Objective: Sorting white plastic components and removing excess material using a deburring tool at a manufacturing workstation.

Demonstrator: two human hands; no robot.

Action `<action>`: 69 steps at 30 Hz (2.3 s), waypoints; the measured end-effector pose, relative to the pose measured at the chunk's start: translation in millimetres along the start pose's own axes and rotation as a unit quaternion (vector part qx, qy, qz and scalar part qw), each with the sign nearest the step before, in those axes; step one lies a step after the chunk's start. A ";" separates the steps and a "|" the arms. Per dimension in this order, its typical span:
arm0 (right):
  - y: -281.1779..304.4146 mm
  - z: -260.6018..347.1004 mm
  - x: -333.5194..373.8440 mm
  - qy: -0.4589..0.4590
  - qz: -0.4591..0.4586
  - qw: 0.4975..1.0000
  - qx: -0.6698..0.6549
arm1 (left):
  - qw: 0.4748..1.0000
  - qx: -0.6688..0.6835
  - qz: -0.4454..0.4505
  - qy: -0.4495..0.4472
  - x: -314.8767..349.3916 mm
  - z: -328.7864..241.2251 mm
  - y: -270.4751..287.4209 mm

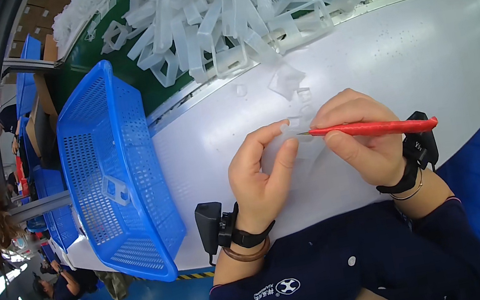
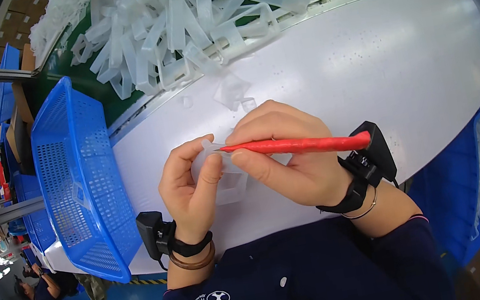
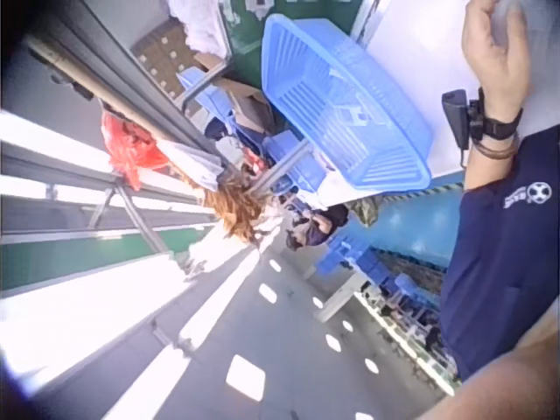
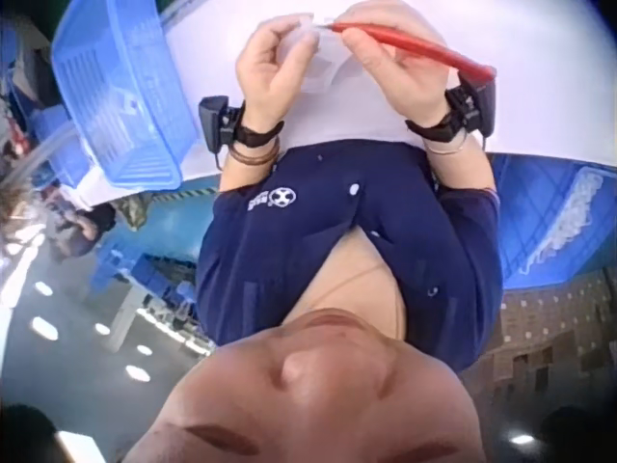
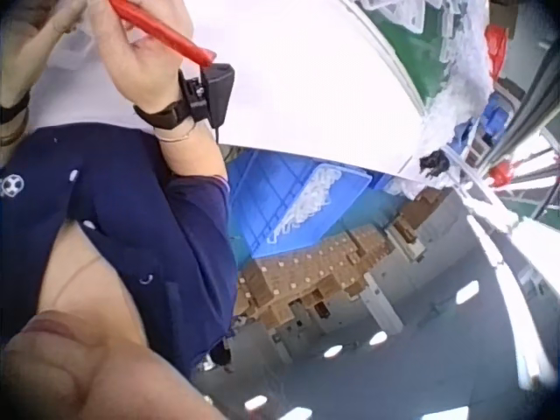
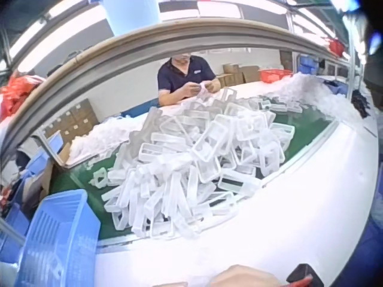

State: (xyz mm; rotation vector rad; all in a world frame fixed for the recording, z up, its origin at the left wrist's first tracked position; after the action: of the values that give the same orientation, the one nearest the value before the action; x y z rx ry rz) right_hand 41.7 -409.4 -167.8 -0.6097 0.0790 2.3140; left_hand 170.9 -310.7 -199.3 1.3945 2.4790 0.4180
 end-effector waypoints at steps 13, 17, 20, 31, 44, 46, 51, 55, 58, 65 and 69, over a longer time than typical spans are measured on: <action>-3.0 -14.2 8.0 -0.040 -0.016 0.998 -0.041 | 0.998 -0.005 0.061 -0.004 9.1 0.6 -4.4; -3.1 -18.4 7.6 -0.071 0.002 0.996 -0.054 | 0.998 0.002 0.051 0.025 9.1 0.8 -4.7; -3.6 -16.9 0.9 -0.023 0.043 0.999 0.005 | 0.998 -0.037 0.038 0.031 7.9 3.4 -2.3; -22.7 -2.1 14.9 0.212 0.088 0.938 0.259 | 0.993 0.037 0.049 0.101 11.6 6.7 -5.2; 3.1 -11.3 3.5 -0.062 -0.005 0.998 -0.022 | 0.942 0.310 0.065 0.114 6.8 9.5 -5.2; -0.2 -16.2 4.1 -0.066 0.010 0.998 -0.006 | 0.937 0.325 0.063 0.113 6.6 10.2 -4.5; -5.1 -19.2 5.6 -0.060 0.014 0.998 0.009 | 0.938 0.327 0.061 0.099 6.8 9.6 -3.9; -5.9 -18.3 5.4 -0.054 0.013 0.998 0.004 | 0.937 0.330 0.059 0.098 7.0 9.4 -3.9; -6.6 -18.5 5.4 -0.044 0.019 0.999 0.022 | 0.937 0.331 0.062 0.096 7.1 9.6 -4.2; -22.2 -8.9 6.2 0.109 0.083 0.967 0.215 | 0.951 0.289 0.055 0.097 5.1 10.1 -5.8; 3.5 8.2 1.1 0.178 0.007 0.934 0.309 | 0.959 0.252 0.081 0.096 5.4 11.6 -3.2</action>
State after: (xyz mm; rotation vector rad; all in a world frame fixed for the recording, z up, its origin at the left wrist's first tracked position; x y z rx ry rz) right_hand 35.4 -409.4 -161.5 -0.6798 0.9423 1.9998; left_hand 169.9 -306.2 -211.7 1.8329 2.7627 -0.0680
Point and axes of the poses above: each hand's wrist, its own x-axis away from the middle knuckle, its own y-axis out of the back of the hand, z = x × y, the point moved 6 cm from there along -x, towards the middle knuckle, and after that the axes turned 11 degrees about -x, right-handed, at the moved point
